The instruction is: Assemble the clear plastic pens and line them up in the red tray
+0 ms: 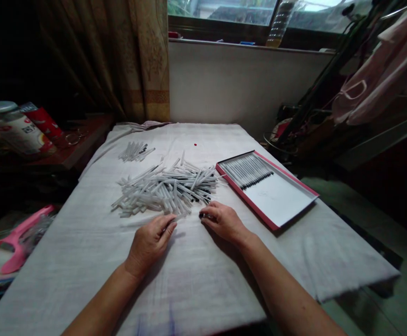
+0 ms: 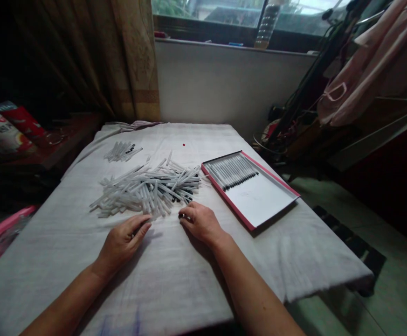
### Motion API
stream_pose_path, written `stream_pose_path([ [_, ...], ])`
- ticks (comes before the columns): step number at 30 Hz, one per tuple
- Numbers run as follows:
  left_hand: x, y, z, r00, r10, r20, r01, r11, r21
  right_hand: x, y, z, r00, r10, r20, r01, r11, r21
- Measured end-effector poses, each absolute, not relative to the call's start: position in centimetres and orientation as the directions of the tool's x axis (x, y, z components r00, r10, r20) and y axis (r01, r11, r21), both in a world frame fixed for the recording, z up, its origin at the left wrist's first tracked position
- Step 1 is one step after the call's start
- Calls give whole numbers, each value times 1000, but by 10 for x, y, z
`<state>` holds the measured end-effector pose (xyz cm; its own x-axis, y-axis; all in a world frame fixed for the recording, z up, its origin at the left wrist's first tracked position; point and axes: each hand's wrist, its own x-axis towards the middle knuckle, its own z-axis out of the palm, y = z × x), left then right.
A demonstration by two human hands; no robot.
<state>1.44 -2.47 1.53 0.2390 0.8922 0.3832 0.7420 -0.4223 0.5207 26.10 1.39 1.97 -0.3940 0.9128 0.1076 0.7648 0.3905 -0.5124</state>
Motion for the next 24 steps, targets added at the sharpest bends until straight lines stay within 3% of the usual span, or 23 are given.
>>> stream_pose_path([
  [7,18,-30,7,219,910,352,772,-382,507,250,18,25,-406,913,42,863,398,-311],
  [11,17,-30,6,251,906,341,759,-403,512,251,16,26,-407,913,20,864,392,-314],
  [14,17,-31,6,263,898,352,744,-421,519,253,14,24,-378,923,66,808,364,-464],
  [18,17,-33,8,300,887,351,733,-450,509,250,10,24,-345,927,146,540,323,-777],
  [21,17,-33,10,315,880,356,727,-465,505,244,7,23,-345,924,164,393,301,-869],
  [24,18,-33,11,327,877,351,725,-472,502,240,6,21,-357,919,168,354,299,-886],
])
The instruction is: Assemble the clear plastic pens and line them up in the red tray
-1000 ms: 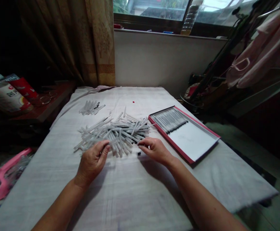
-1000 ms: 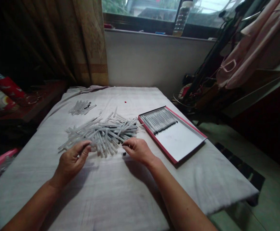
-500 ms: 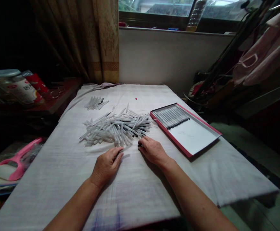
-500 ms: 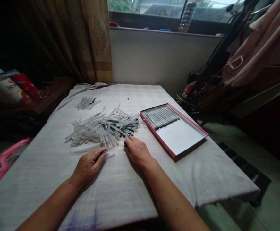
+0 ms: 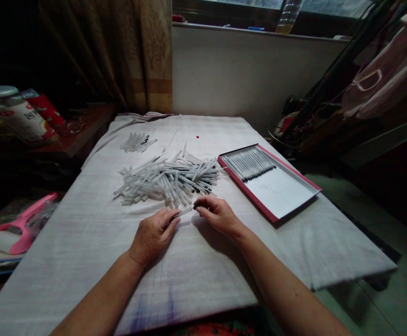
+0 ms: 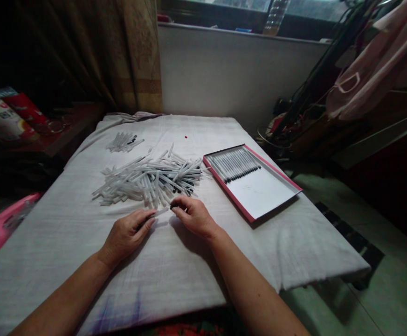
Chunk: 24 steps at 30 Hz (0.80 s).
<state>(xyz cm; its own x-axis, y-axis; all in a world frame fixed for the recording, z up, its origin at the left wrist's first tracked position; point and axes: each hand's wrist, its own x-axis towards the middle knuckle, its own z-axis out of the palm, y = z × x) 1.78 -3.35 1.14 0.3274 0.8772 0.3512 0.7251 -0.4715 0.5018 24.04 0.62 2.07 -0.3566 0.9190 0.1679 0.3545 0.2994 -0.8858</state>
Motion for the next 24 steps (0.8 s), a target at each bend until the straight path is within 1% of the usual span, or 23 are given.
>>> stream_pose_path([
  [7,17,-34,12,352,867,353,743,-489,458,237,3,21,-383,903,194,374,343,-861],
  [13,17,-33,10,387,828,406,710,-548,442,237,4,16,-392,867,307,362,452,-815],
  [17,16,-33,10,400,813,423,705,-568,425,239,5,15,-416,841,347,392,510,-766],
  [20,17,-34,10,412,807,424,705,-577,413,239,5,15,-448,827,340,437,534,-724],
  [24,18,-35,11,422,814,400,706,-572,418,240,6,14,-466,849,250,560,502,-659],
])
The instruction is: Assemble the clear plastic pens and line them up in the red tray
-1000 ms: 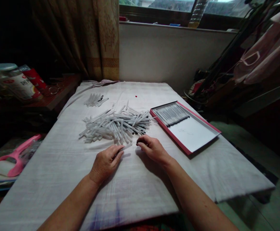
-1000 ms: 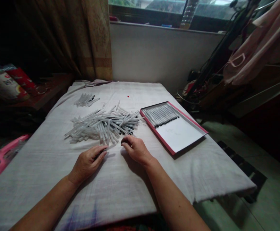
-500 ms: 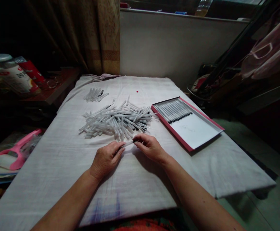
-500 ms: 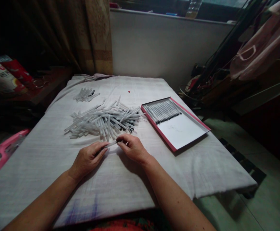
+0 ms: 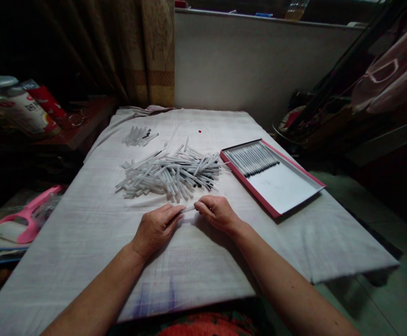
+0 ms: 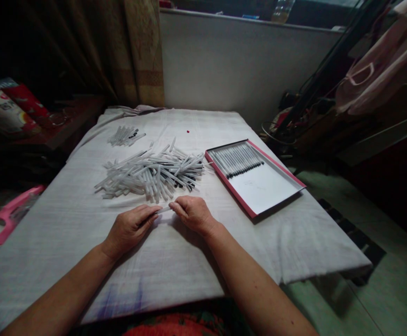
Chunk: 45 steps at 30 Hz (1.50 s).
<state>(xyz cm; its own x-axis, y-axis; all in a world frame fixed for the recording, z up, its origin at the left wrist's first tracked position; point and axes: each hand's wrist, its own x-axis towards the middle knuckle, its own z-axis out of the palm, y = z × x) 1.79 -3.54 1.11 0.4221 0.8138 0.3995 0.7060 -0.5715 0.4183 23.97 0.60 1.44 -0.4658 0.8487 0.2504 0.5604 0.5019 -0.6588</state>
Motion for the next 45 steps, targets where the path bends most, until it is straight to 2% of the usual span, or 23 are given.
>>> stream_pose_path([
  [2,18,-36,11,418,820,390,712,-562,420,240,6,15,-465,862,201,574,466,-673],
  [5,18,-35,12,411,823,393,715,-558,421,242,5,18,-459,875,154,509,401,-761],
  [9,18,-34,12,411,818,402,712,-564,419,244,3,21,-476,862,177,389,386,-836],
  [16,17,-34,11,416,817,399,713,-566,414,244,6,17,-466,871,155,474,394,-788],
  [22,17,-34,11,416,821,392,713,-561,421,246,4,20,-483,856,186,353,385,-853],
  [27,17,-34,11,411,820,399,716,-561,416,245,4,21,-486,858,165,410,390,-825],
  [32,17,-33,11,406,820,404,715,-560,419,246,4,21,-478,855,200,355,396,-847],
  [45,18,-35,13,407,818,407,717,-562,413,248,5,20,-479,861,170,392,383,-836],
])
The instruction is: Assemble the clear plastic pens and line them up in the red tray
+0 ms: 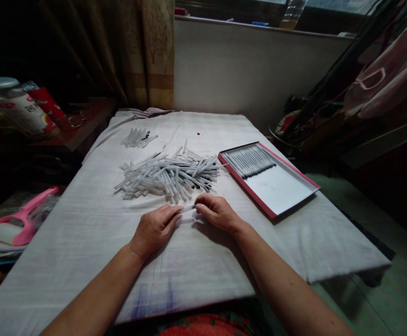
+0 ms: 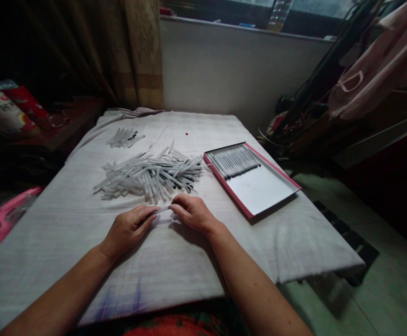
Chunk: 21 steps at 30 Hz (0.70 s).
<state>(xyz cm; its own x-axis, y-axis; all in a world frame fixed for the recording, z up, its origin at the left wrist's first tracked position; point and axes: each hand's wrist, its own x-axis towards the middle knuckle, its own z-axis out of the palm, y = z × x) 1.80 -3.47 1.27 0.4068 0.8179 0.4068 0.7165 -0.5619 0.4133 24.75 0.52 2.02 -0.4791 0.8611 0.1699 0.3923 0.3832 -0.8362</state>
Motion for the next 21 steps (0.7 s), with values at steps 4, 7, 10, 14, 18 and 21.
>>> stream_pose_path([
  [4,17,-35,12,408,821,399,708,-560,429,248,5,22,-503,846,179,374,399,-837],
  [7,17,-35,11,398,821,410,697,-561,447,247,4,22,-495,856,151,412,384,-826],
  [10,17,-35,10,395,819,416,690,-563,454,247,4,21,-490,860,143,397,367,-841],
  [14,18,-35,12,395,815,424,695,-567,443,247,4,20,-512,841,176,375,403,-835],
  [18,19,-35,14,390,819,421,693,-563,451,247,4,18,-512,845,157,380,386,-840],
  [21,18,-35,13,391,819,420,692,-562,453,246,4,18,-519,839,164,361,389,-848],
])
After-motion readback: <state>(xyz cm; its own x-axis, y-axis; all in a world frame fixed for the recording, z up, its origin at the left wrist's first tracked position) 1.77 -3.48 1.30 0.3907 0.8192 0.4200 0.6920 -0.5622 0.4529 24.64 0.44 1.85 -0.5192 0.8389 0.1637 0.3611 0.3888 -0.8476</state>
